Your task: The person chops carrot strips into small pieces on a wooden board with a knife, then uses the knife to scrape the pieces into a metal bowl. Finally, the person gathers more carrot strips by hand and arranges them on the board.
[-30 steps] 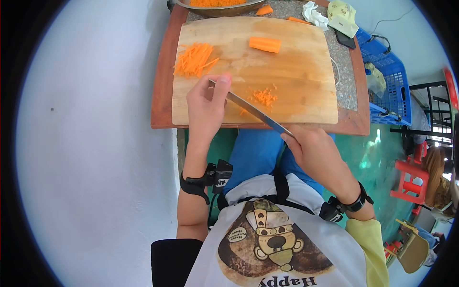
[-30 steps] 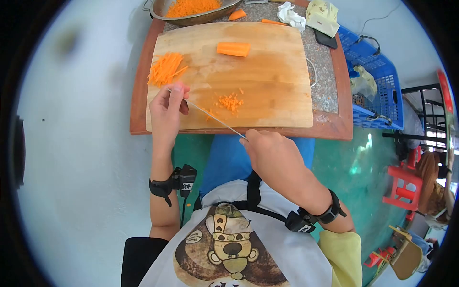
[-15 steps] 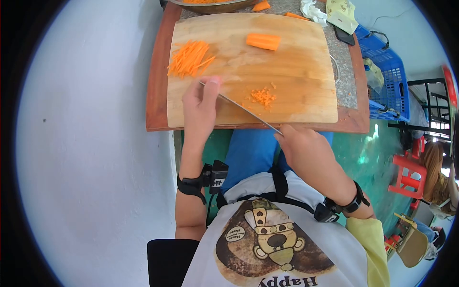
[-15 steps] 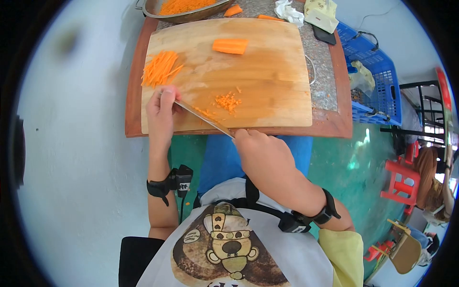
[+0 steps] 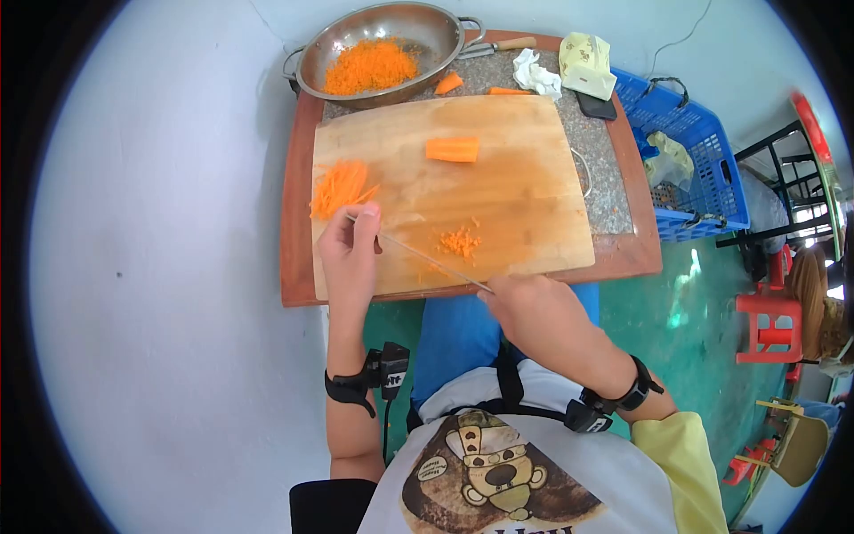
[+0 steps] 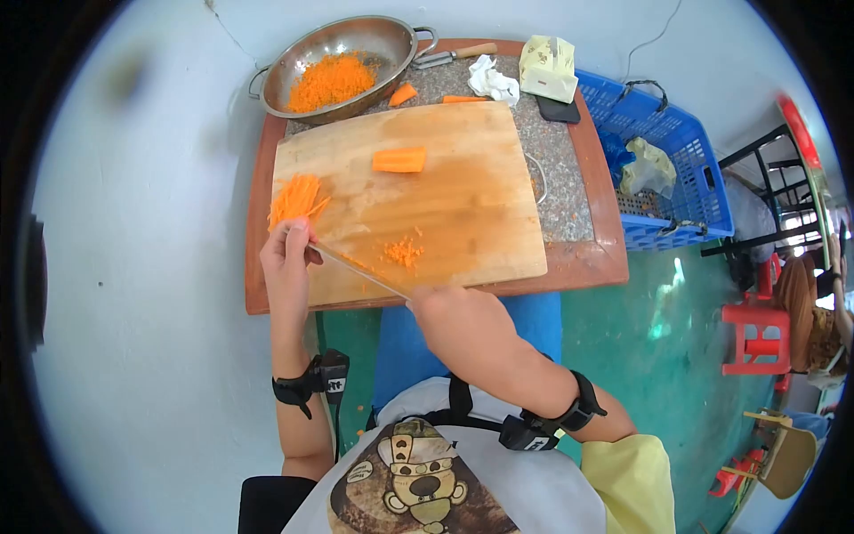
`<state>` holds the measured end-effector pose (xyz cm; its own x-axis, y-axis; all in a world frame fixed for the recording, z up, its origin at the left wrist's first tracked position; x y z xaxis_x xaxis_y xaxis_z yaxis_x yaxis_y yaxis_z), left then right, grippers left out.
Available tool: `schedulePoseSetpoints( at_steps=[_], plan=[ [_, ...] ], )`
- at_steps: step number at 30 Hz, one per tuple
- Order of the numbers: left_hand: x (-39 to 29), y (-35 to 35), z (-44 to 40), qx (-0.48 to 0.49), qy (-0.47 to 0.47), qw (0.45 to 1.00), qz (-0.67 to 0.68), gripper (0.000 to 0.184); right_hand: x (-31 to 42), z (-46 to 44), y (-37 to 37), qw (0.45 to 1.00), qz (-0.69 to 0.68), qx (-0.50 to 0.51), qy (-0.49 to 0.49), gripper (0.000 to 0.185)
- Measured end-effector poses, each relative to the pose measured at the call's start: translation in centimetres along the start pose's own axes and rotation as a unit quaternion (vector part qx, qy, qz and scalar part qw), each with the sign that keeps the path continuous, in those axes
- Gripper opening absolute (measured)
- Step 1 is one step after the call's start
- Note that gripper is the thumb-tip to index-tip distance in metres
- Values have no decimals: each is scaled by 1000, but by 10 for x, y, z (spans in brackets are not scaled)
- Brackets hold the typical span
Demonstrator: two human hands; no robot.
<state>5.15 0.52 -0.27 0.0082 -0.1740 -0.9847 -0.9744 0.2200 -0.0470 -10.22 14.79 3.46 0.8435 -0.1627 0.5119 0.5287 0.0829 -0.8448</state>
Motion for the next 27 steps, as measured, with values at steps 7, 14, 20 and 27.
schedulePoseSetpoints(
  at_steps=[7, 14, 20, 27],
  plan=[
    [8, 10, 7, 4, -32, 999, -10, 28, -6, 7, -3, 999, 21, -36, -7, 20],
    [14, 10, 9, 14, -42, 999, 3, 31, -8, 6, -1, 999, -2, -26, 21, 21],
    [13, 10, 9, 23, -41, 999, 9, 29, -7, 7, -1, 999, -12, -29, 18, 21],
    [17, 11, 11, 28, -55, 998, 26, 26, -3, 8, 1, 999, -10, -4, 42, 21]
  ],
)
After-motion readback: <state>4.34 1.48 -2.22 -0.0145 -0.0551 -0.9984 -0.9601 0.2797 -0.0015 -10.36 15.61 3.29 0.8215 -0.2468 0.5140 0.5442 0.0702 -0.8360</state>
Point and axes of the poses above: each hand's wrist, its own z-axis away from the middle knuckle, its own y-axis out of the palm, x = y × z, the point moved 3 cm from there along -z, towards the middle knuckle, and after that the axes turned 5 degrees about y, right-handed, at the moved point
